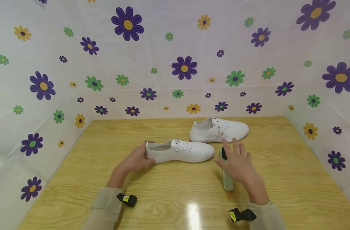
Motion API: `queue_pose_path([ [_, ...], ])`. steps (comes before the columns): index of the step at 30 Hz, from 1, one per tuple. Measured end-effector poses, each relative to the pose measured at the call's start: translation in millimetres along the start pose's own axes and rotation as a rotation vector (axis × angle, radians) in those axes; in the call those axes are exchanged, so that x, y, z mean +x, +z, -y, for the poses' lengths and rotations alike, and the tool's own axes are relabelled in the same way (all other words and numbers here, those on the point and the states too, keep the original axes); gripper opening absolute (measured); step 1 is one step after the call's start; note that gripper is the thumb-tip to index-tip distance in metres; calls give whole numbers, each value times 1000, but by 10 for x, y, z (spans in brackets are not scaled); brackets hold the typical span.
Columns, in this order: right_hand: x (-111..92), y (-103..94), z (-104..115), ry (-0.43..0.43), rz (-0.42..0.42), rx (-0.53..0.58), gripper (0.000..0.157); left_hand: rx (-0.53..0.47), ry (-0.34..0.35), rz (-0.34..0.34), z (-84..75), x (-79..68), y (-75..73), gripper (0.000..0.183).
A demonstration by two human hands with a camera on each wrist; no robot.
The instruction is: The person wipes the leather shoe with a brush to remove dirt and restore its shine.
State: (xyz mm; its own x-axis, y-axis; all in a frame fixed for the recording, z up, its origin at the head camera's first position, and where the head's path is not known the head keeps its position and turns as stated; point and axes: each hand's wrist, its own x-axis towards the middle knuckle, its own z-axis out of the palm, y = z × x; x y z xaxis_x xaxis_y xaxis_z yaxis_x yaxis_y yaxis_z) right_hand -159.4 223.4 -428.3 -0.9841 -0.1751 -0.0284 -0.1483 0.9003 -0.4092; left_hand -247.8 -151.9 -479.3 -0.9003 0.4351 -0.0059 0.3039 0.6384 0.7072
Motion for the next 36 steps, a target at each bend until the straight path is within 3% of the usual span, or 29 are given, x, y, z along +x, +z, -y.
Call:
queue_pose_path([
  [5, 3, 27, 15, -4, 24, 3, 81, 9, 2, -16, -14, 17, 23, 81],
  [13, -7, -5, -7, 4, 51, -13, 80, -9, 21, -10, -51, 67, 80, 87],
  [19, 4, 0, -8, -7, 79, 22, 82, -66, 39, 28, -16, 22, 82, 84],
  [29, -5, -43, -44, -19, 136, 80, 86, -50, 56, 48, -63, -32, 54, 71],
  [36, -11, -82, -51, 14, 128, 86, 90, -43, 23, 31, -100, -45, 66, 85],
])
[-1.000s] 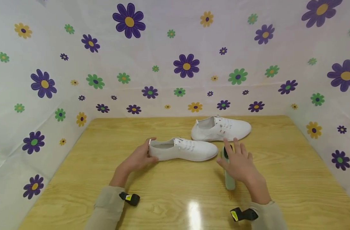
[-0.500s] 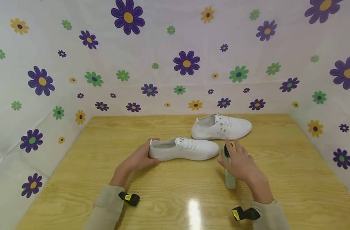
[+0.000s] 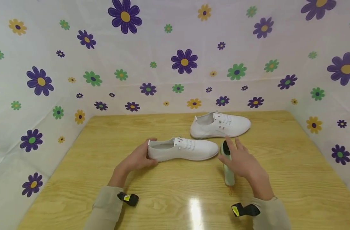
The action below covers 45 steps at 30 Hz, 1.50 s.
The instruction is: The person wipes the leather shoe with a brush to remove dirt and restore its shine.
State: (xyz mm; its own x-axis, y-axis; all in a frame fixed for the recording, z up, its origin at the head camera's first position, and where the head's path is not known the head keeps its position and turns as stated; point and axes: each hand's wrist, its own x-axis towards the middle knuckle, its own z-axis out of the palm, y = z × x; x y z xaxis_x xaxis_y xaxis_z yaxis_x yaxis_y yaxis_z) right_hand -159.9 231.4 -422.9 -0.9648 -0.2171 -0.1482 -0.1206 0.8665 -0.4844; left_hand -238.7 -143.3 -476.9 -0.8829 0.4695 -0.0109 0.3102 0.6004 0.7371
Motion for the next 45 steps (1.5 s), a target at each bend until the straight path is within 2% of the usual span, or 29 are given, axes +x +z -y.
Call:
queue_pose_path([
  [5, 7, -14, -2, 74, 14, -46, 98, -29, 7, 32, 4, -6, -4, 85],
  [8, 5, -23, -2, 116, 45, -75, 96, -31, -10, 55, 6, -21, -18, 84],
  [17, -16, -32, -15, 201, 104, -50, 65, -57, -28, 85, 49, -81, -61, 76],
  [29, -25, 2, -35, 222, 130, -33, 45, -157, -5, 125, 98, -97, -96, 73],
  [40, 29, 67, -35, 180, 102, 40, 41, -217, -15, 179, 138, -107, -122, 64],
  [42, 33, 74, -37, 192, 116, 53, 40, -216, -14, 195, 130, -113, -131, 63],
  [45, 38, 96, -35, 211, 137, 61, 40, -221, -5, 224, 13, -166, -183, 58],
])
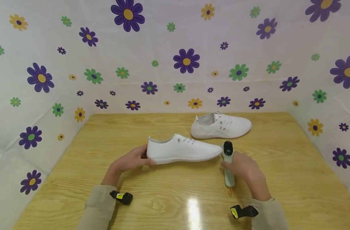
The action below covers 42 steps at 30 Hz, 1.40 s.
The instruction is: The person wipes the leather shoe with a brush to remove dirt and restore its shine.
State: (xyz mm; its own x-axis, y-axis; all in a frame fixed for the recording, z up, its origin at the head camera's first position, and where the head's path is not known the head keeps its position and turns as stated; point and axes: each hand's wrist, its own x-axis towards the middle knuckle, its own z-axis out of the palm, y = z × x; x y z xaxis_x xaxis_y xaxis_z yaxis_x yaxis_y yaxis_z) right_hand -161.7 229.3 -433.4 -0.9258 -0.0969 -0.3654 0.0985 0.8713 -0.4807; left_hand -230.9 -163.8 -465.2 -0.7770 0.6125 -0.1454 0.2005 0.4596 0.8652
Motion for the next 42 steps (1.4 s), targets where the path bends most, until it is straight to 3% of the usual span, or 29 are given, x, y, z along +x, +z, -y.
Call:
queue_pose_path([
  [4, 5, 7, 19, 6, -3, -16, 41, -8, 20, 13, -7, -25, -9, 55],
  [8, 7, -27, 29, -3, -32, -57, 43, -17, 26, -5, 173, 53, 1, 55],
  [15, -3, -46, 31, 23, -45, -108, 50, -104, 43, 19, 183, 89, 18, 55],
  [19, -15, -39, 15, 34, -37, -108, 53, -101, 38, 27, 199, 93, 20, 56],
  [36, -4, 15, 21, 21, -43, -105, 50, -143, 24, 51, 208, 49, 2, 61],
  [42, 44, 80, 27, 26, -44, -116, 42, -170, 15, 59, 229, 56, -2, 65],
])
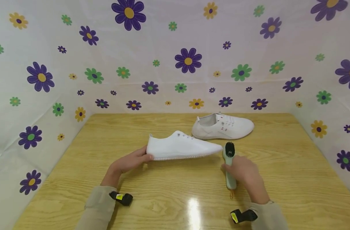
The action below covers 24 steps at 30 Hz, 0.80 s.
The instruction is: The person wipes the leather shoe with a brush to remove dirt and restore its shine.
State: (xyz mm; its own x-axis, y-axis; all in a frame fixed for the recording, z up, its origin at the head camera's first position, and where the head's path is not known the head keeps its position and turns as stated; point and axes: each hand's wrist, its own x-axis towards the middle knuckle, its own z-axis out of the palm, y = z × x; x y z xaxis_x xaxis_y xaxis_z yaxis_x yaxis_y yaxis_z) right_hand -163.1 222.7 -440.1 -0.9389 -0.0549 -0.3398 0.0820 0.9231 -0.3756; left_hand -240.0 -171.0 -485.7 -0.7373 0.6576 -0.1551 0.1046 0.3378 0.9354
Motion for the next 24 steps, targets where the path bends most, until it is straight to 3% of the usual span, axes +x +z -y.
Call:
queue_pose_path([
  [17, 59, 94, -127, -2, 89, 263, 36, 19, -80, -35, -54, -52, -5, 73],
  [21, 62, 64, -158, -43, 63, 300, 25, 22, -83, -38, -70, -54, 4, 73],
  [24, 49, 0, -203, -76, 13, 330, 16, -39, -47, -7, -68, -34, 30, 68],
])
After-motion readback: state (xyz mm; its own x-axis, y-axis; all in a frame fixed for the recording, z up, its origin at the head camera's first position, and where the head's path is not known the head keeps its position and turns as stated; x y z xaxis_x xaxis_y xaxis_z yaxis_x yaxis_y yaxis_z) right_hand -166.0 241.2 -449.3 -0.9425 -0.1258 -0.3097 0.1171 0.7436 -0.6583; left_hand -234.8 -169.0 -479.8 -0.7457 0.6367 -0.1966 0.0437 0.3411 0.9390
